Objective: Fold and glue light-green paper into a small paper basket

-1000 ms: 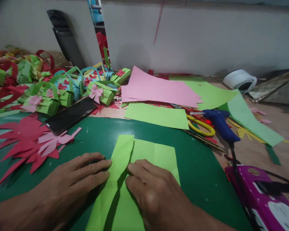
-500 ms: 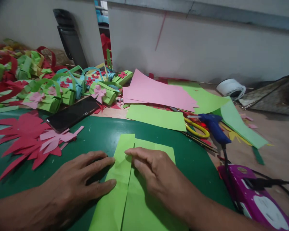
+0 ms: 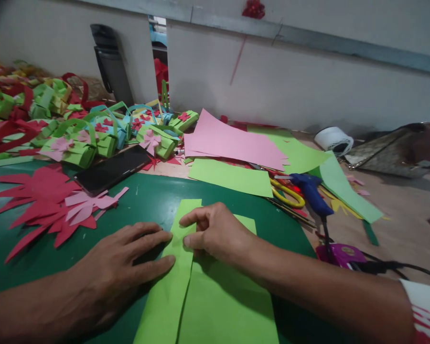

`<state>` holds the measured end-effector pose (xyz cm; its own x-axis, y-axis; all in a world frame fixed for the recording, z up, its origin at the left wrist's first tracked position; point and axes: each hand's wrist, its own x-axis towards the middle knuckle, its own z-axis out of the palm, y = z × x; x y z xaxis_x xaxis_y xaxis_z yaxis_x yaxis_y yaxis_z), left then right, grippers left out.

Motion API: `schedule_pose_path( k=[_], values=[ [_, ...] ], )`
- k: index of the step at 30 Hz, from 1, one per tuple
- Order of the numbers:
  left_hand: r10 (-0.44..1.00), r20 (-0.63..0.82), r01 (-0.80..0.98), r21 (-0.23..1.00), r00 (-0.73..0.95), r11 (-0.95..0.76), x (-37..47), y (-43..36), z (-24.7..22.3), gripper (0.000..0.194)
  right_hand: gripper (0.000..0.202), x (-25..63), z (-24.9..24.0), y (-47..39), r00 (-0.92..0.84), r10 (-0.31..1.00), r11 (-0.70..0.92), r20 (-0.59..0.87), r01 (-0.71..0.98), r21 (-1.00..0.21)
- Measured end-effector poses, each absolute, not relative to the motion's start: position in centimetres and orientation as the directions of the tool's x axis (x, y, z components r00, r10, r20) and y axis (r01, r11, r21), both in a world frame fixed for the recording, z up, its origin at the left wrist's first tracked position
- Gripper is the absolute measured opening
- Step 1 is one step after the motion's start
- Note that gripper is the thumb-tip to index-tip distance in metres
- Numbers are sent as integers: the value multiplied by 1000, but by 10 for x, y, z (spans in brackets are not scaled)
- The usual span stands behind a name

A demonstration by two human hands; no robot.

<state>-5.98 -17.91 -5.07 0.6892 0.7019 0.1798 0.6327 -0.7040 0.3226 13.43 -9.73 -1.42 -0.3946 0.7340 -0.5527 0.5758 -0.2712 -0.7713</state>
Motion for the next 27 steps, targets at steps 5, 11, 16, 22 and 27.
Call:
schedule_pose_path(
  k=[5, 11, 16, 22, 27],
  values=[
    [821, 276, 533, 649, 500, -543, -55, -173, -48, 29, 25, 131, -17, -96, -393, 728, -329, -562, 520, -789],
    [909, 178, 651, 647, 377, -397, -42, -174, -48, 21, 28, 131, -18, -96, -392, 719, -357, -574, 501, -788],
    [940, 80, 742, 594, 331, -312, -36, -174, -47, 21, 27, 133, -21, -96, -416, 707, -379, -572, 460, -803],
    [959, 37, 734, 636, 280, -239, -35, -172, -46, 14, 44, 135, -19, -100, -428, 721, -339, -545, 468, -816],
    [959, 52, 740, 625, 278, -248, -35, -174, -48, 22, 71, 132, -12, -100, -489, 654, -326, -577, 507, -798]
  ],
)
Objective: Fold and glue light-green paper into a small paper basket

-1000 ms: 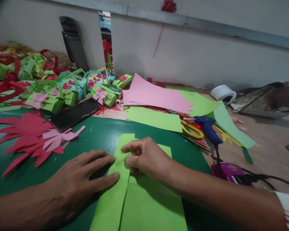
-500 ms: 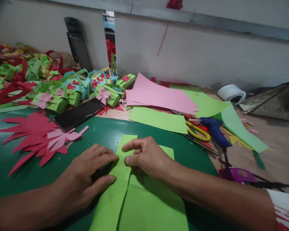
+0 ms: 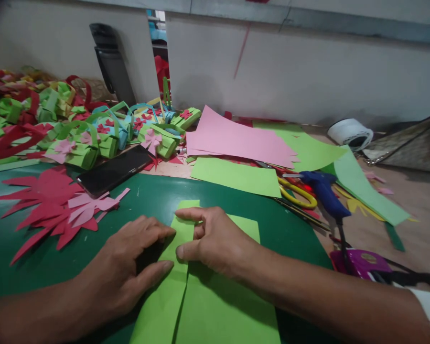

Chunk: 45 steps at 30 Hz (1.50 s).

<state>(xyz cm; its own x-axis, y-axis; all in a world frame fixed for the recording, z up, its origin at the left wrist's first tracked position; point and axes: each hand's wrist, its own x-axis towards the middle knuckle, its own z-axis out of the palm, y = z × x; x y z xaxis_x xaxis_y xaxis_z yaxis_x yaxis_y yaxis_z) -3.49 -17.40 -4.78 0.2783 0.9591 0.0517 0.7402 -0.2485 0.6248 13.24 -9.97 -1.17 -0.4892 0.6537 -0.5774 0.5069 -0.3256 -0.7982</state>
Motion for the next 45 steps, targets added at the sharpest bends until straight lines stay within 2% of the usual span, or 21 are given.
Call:
schedule_pose_path(
  k=[5, 12, 17, 24, 33, 38, 45],
  values=[
    [961, 46, 746, 621, 273, -242, -34, -173, -45, 21, 73, 134, -14, -101, -519, 647, -321, -559, 479, -817],
    [963, 74, 736, 631, 258, -245, -34, -172, -45, 18, 44, 132, -18, -103, -469, 682, -326, -561, 492, -807],
    [963, 77, 735, 631, 258, -247, -35, -172, -47, 18, 33, 134, -21, -104, -469, 673, -363, -572, 464, -808],
    [967, 58, 745, 627, 249, -229, -35, -170, -47, 15, 28, 132, -20, -103, -389, 747, -319, -539, 503, -804],
    [967, 65, 750, 619, 245, -231, -37, -171, -47, 21, 25, 132, -23, -104, -408, 726, -347, -553, 477, -807],
    [964, 79, 760, 599, 255, -251, -37, -171, -48, 18, 23, 131, -25, -103, -387, 725, -388, -570, 454, -802],
    [965, 74, 763, 597, 253, -246, -37, -173, -48, 20, 29, 133, -27, -103, -396, 731, -398, -555, 414, -819]
  ],
)
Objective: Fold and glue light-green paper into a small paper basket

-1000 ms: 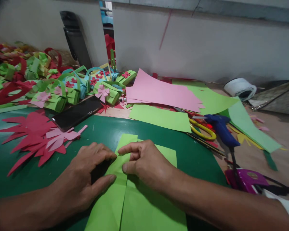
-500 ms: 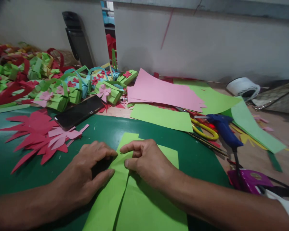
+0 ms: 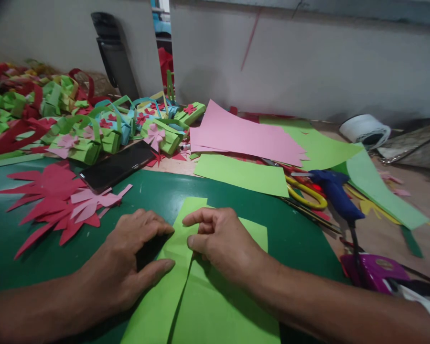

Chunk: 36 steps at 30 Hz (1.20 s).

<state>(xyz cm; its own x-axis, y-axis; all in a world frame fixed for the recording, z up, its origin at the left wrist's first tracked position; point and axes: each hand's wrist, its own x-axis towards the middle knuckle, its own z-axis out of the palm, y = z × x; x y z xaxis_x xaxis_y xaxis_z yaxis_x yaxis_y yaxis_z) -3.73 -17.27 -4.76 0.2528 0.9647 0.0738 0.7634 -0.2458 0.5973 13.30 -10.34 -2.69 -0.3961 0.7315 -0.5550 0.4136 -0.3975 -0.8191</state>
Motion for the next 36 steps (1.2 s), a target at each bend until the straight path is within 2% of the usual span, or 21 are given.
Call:
schedule_pose_path(
  k=[7, 13, 20, 28, 36],
  values=[
    [967, 59, 801, 549, 249, -240, -35, -166, -45, 16, 38, 133, -24, -103, -392, 740, -369, -546, 442, -818],
    [968, 50, 812, 535, 244, -232, -35, -162, -43, 13, 35, 133, -22, -104, -401, 744, -359, -534, 435, -826],
    [966, 71, 810, 531, 248, -247, -34, -162, -45, 14, 21, 131, -13, -102, -378, 733, -355, -566, 497, -792],
    [966, 66, 808, 537, 248, -244, -34, -160, -44, 14, 27, 129, -9, -99, -384, 706, -353, -595, 537, -766],
    [964, 79, 813, 523, 252, -255, -34, -162, -45, 14, 24, 126, -12, -96, -445, 705, -283, -553, 538, -794]
  ],
)
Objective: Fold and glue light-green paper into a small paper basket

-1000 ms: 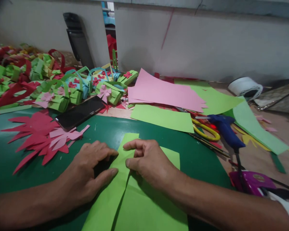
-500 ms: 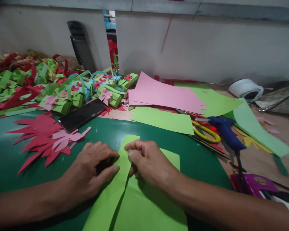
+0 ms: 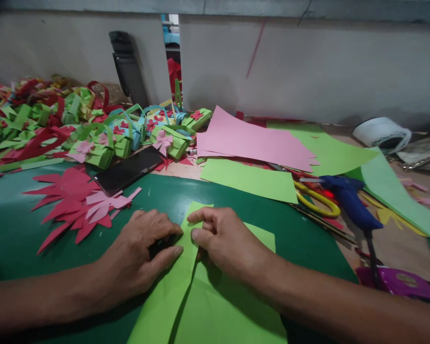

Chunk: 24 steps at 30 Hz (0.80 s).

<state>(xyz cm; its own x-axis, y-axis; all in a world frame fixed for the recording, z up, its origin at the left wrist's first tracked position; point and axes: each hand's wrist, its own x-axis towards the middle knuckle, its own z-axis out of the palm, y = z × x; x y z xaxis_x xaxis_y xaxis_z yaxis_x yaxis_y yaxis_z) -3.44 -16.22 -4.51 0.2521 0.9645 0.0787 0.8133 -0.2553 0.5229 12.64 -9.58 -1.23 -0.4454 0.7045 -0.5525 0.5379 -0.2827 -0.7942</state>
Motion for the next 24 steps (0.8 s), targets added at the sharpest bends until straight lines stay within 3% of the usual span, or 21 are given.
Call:
schedule_pose_path(
  k=[6, 10, 24],
  values=[
    [965, 97, 798, 545, 245, -258, -35, -163, -45, 14, 40, 131, -9, -96, -499, 749, -117, -437, 549, -828],
    [965, 93, 789, 560, 244, -253, -35, -163, -45, 14, 46, 138, -13, -101, -496, 765, -160, -410, 472, -867],
    [966, 68, 772, 589, 249, -241, -35, -160, -46, 14, 25, 133, -33, -90, -562, 712, -147, -421, 468, -872]
  ],
)
